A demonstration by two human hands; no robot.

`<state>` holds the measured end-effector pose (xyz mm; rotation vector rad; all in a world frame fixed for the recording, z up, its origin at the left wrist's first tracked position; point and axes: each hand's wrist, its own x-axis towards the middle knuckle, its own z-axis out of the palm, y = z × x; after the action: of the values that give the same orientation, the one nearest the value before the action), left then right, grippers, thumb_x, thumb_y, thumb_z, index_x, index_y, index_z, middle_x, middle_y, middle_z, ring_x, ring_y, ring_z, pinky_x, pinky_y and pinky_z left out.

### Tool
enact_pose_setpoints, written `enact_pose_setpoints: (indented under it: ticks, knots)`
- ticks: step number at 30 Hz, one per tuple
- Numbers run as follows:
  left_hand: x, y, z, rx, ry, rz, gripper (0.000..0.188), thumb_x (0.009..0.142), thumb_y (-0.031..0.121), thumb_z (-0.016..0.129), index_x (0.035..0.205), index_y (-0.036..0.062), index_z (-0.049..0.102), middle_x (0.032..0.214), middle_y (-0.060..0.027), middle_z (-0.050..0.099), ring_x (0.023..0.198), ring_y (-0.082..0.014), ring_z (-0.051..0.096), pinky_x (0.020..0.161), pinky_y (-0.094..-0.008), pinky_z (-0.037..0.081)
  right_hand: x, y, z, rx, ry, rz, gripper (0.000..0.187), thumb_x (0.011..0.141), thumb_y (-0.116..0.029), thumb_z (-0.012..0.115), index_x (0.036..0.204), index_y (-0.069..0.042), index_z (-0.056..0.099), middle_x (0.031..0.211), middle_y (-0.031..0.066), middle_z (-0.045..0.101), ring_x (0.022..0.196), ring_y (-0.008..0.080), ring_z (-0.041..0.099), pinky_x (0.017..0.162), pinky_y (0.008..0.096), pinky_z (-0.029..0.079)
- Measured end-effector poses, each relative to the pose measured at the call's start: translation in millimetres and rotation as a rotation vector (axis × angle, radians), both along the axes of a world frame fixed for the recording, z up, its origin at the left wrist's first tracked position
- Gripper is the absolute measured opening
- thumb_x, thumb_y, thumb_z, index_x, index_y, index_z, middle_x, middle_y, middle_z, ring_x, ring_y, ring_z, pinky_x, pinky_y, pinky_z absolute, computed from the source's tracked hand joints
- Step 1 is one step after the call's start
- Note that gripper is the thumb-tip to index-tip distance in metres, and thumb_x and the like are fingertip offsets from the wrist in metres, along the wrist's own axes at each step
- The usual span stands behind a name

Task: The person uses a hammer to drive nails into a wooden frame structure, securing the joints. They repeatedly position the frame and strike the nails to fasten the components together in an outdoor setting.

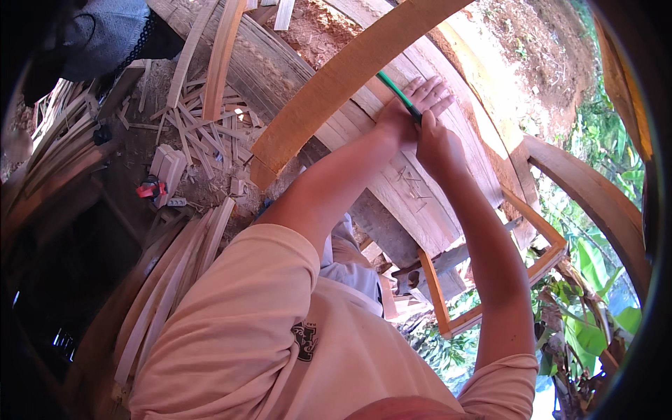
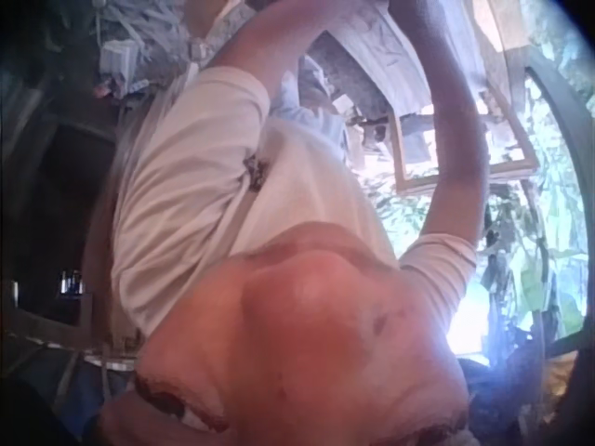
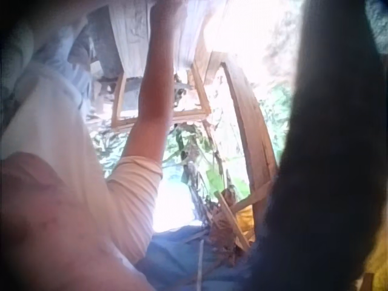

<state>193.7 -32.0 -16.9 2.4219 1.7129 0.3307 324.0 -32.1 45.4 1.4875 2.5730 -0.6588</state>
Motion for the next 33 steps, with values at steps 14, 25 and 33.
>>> enact_pose_setpoints:
  ticks: [14,25,33]
  knots:
    - [-11.4,-8.3,1.5,0.107,-0.237,0.023,0.049,0.104,0.035,0.055,0.145,0.0079,0.056,0.155,-0.0153,0.053,0.154,-0.0323,0.035,0.128,-0.0478,0.026,86.3,-191.3,277.6,-0.330,0.270,-0.905,0.023,0.106,-0.020,0.058,0.100,0.002,0.057,0.073,0.0201,0.062,0.064,0.0337,0.060,0.063,0.0463,0.044]
    - [-30.0,-132.2,61.5,-0.192,-0.247,-0.139,0.027,0.086,0.016,0.077,0.111,0.0135,0.069,0.108,-0.0061,0.067,0.109,-0.0295,0.066,0.091,-0.0445,0.055,102.7,-392.7,304.6,-0.515,0.276,-1.183,0.028,0.102,-0.026,0.064,0.098,0.001,0.058,0.079,0.0288,0.065,0.077,0.0492,0.065,0.067,0.0537,0.046]
    - [-20.9,-131.5,58.2,-0.149,-0.111,-0.266,0.018,0.087,0.017,0.073,0.104,0.0117,0.073,0.105,-0.0063,0.069,0.101,-0.0287,0.069,0.083,-0.0455,0.058,112.6,-418.8,250.9,-0.316,0.272,-1.056,0.031,0.100,-0.029,0.069,0.096,0.000,0.059,0.077,0.0258,0.064,0.071,0.0435,0.064,0.065,0.0499,0.047]
